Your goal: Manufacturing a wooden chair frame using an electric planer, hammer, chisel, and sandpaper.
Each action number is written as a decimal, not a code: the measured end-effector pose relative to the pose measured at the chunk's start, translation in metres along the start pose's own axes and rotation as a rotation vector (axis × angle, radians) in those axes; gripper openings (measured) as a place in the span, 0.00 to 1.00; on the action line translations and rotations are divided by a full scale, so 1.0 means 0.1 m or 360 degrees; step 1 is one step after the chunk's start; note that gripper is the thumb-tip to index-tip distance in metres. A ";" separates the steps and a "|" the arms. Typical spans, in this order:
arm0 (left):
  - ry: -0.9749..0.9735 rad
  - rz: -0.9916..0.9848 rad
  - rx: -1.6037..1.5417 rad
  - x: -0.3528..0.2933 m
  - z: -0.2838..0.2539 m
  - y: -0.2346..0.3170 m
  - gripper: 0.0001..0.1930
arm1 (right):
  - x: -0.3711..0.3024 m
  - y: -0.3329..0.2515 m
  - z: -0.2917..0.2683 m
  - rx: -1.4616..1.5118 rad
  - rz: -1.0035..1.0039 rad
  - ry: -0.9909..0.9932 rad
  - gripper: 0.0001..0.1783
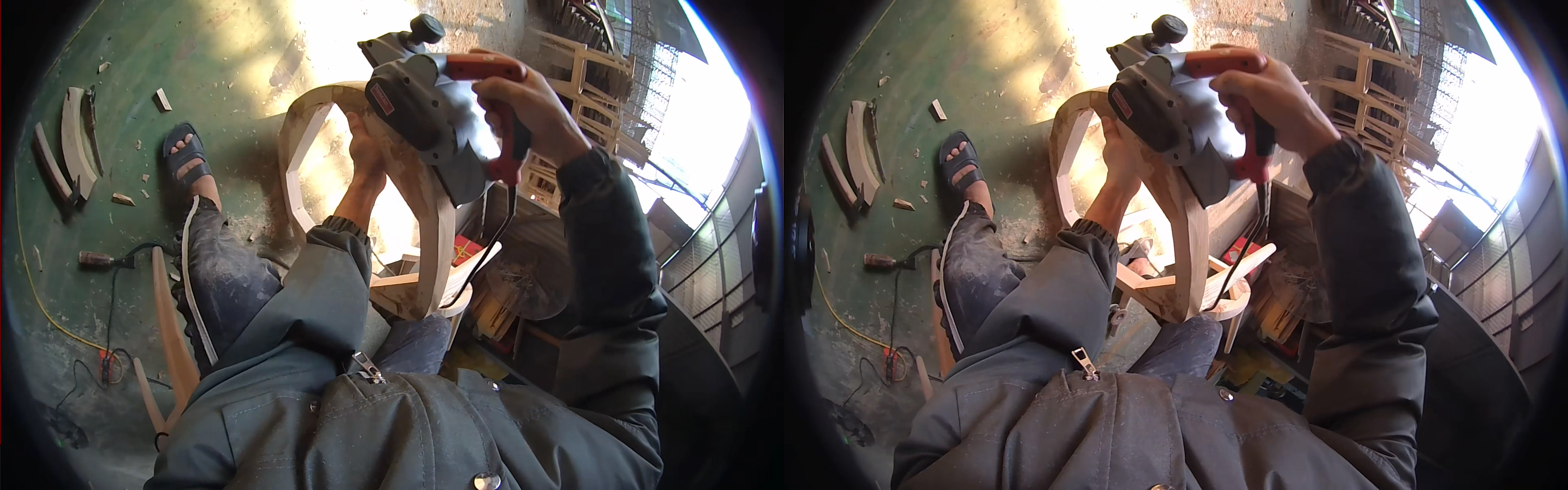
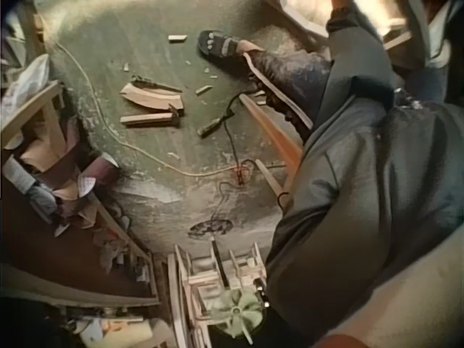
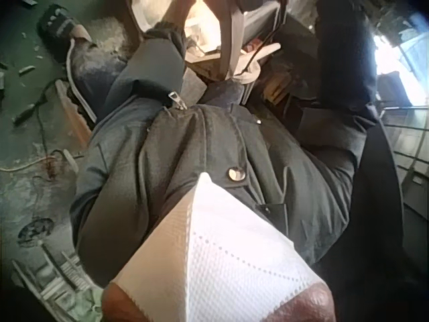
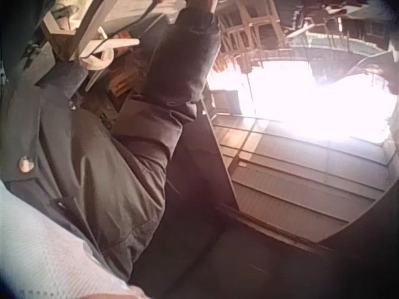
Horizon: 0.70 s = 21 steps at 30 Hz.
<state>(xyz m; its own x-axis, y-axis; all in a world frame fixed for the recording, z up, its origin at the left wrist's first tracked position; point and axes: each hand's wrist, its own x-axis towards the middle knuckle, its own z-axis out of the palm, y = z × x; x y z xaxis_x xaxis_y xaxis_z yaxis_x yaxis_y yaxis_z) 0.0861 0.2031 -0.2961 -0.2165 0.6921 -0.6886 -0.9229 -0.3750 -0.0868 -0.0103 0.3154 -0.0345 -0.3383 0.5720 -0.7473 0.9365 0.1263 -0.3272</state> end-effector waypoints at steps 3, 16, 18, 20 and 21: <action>0.0125 -0.0024 0.0022 -0.02 -0.04 0.09 0.37 | -0.29 0.09 -0.04 0.0182 -0.0026 0.0022 0.30; 0.0296 -0.0130 0.0037 0.07 -0.06 0.02 0.42 | -1.77 0.59 0.48 0.0623 0.0233 0.0479 0.35; 0.0270 -0.0051 0.0006 0.14 -0.13 -0.05 0.42 | -1.57 0.55 0.44 0.0557 0.0261 0.0444 0.35; 0.0291 0.0000 -0.0082 0.18 -0.13 -0.04 0.42 | -1.44 0.45 0.37 0.0503 0.0266 0.0396 0.36; 0.0292 0.0001 -0.0087 0.18 -0.15 -0.05 0.42 | -1.37 0.40 0.33 0.0454 0.0272 0.0351 0.36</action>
<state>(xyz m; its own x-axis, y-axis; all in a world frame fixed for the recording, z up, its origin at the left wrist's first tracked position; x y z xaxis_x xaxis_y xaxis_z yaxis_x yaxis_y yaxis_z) 0.0912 0.2082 -0.3187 -0.1509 0.5698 -0.8078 -0.9030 -0.4120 -0.1219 0.0698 0.2154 0.0353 -0.1226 0.7294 -0.6730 0.9037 -0.1983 -0.3796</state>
